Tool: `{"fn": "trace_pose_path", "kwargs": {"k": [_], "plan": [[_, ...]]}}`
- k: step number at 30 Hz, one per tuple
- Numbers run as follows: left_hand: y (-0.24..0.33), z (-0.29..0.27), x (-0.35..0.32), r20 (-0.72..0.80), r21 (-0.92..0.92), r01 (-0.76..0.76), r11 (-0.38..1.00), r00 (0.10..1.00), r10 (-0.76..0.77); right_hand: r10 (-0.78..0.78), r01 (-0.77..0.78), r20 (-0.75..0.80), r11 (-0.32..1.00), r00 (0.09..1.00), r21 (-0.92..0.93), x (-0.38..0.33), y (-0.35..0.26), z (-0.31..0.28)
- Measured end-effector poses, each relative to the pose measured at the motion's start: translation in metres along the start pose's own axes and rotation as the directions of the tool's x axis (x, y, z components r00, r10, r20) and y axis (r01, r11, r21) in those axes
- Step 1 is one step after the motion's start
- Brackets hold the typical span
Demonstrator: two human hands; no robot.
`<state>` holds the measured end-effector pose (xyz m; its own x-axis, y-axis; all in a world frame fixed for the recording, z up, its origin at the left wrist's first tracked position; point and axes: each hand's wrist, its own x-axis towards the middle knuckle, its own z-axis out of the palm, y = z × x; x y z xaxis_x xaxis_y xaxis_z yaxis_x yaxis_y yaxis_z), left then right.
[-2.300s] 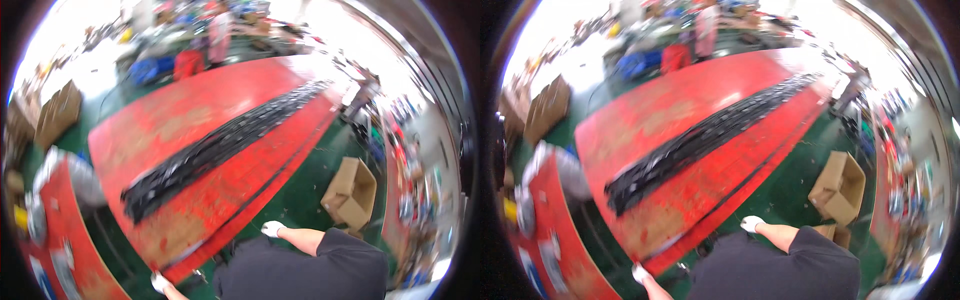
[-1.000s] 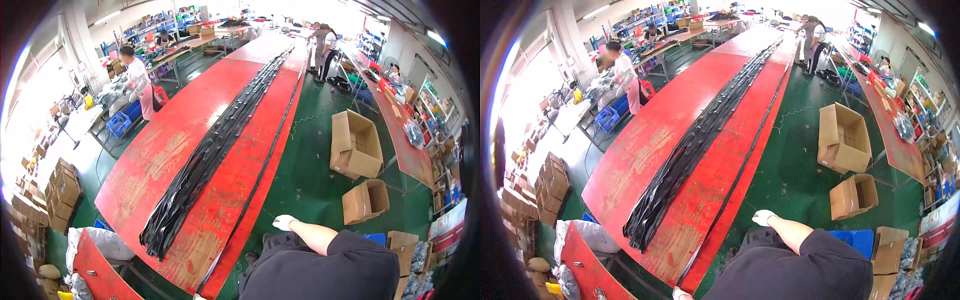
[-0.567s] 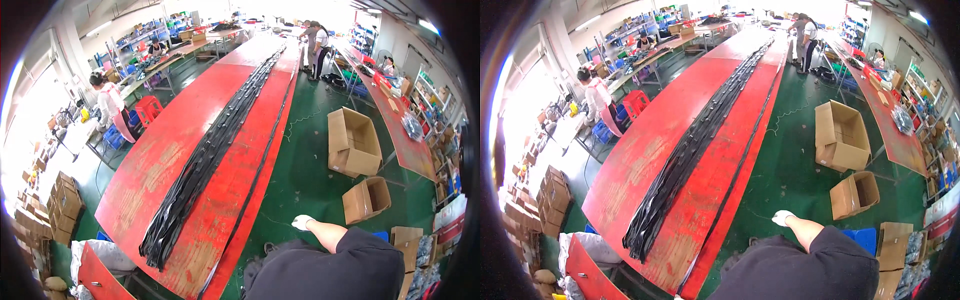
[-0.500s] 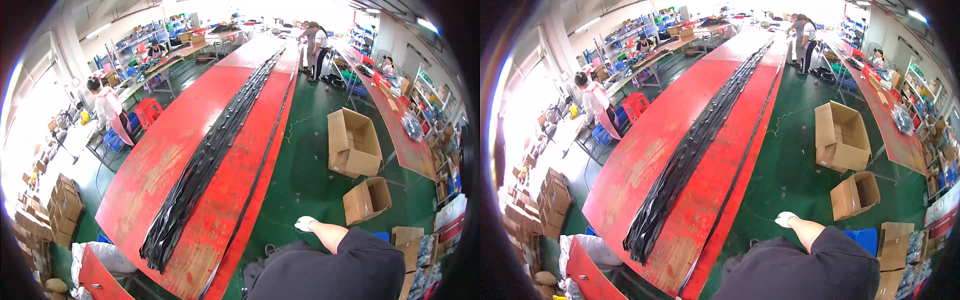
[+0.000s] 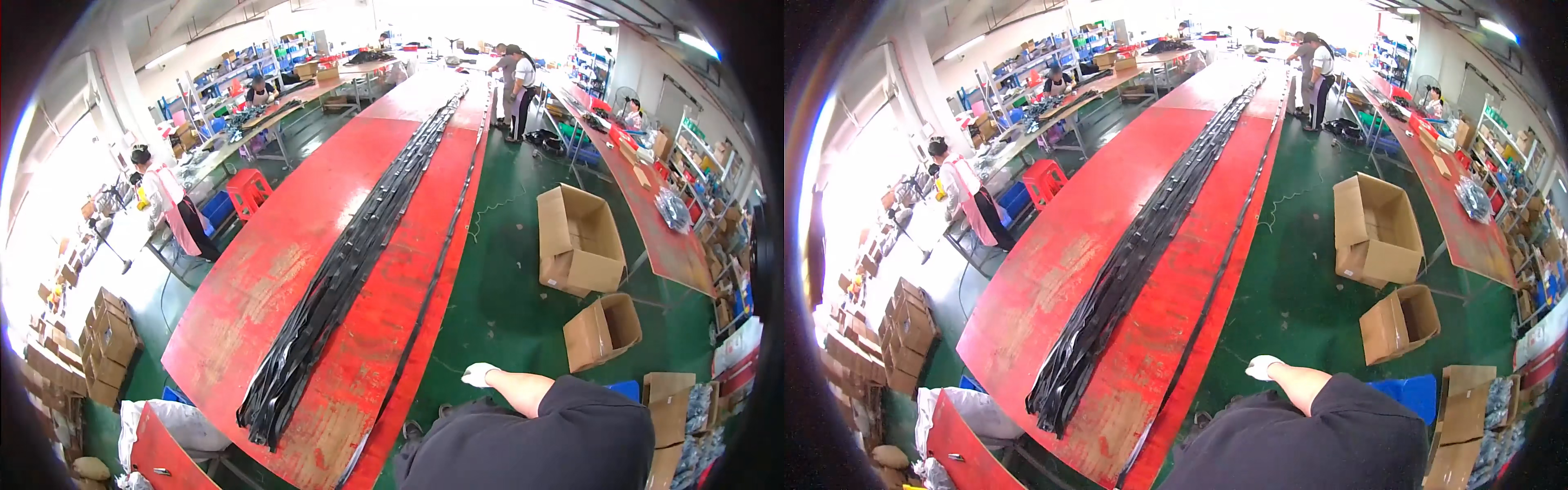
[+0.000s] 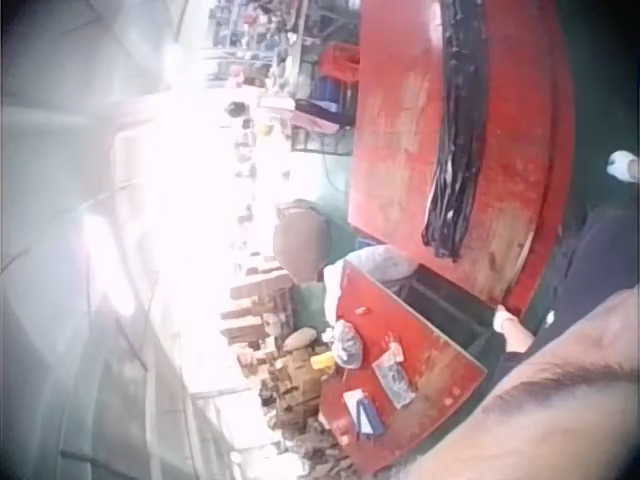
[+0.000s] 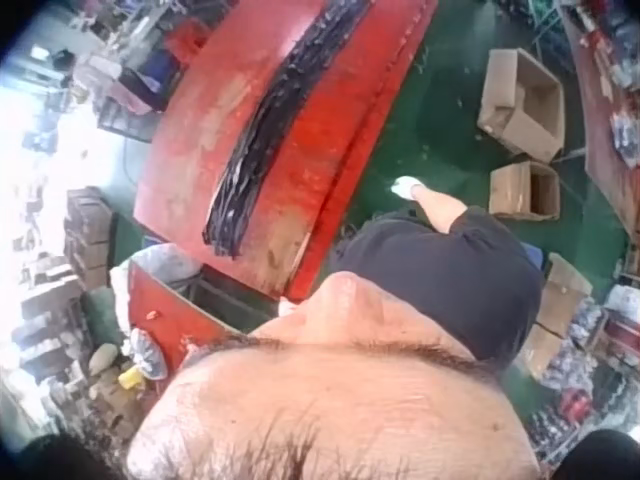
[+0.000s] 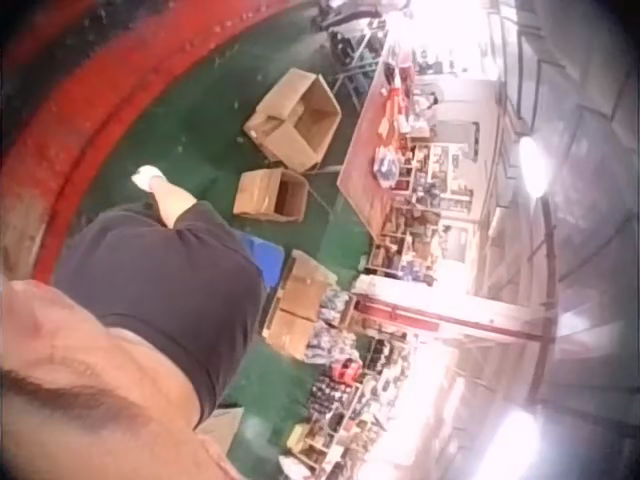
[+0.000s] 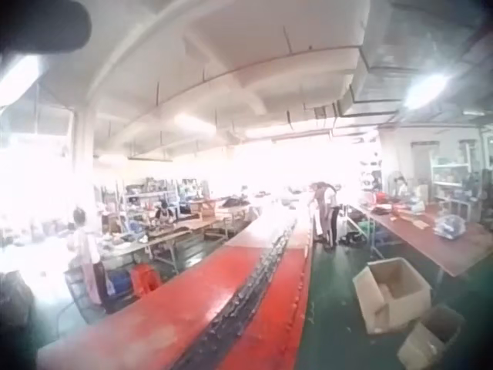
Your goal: The recorder is inspecting and organizing long black rubber gaskets on a long red table in an assembly environment.
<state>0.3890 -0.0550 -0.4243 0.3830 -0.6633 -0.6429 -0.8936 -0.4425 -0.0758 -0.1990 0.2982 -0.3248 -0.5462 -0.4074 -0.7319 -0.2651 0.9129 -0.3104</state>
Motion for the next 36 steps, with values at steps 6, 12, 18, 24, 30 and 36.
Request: {"fn": "trace_pose_path", "kwargs": {"k": [6,12,18,24,30,36], "plan": [[-0.003,0.01,0.007,-0.144,0.142,-0.171,0.975,0.971,0.191,-0.141,0.141,-0.006,0.989,0.99,-0.04,0.013,-0.049,0.0],[0.016,0.015,-0.03,-0.497,-0.287,-0.017,0.958,0.858,-0.133,-0.143,0.143,0.008,0.987,0.99,-0.07,0.009,-0.05,0.002],[0.036,-0.015,-0.089,-0.619,-0.273,-0.034,0.961,0.771,-0.149,-0.057,0.059,0.032,0.996,0.998,-0.071,-0.002,-0.025,0.005],[0.03,-0.008,-0.066,-0.578,-0.276,-0.099,0.956,0.812,-0.083,0.016,-0.013,0.041,0.999,0.999,-0.053,-0.008,-0.005,0.019],[0.016,0.009,-0.02,-0.504,-0.428,-0.174,0.887,0.86,-0.074,0.024,-0.021,0.08,0.999,0.997,-0.039,-0.002,-0.001,0.023],[0.022,-0.034,-0.042,-0.387,-0.647,-0.304,0.699,0.921,0.043,-0.017,0.017,0.01,1.0,1.0,-0.002,0.01,-0.015,0.022]]}}
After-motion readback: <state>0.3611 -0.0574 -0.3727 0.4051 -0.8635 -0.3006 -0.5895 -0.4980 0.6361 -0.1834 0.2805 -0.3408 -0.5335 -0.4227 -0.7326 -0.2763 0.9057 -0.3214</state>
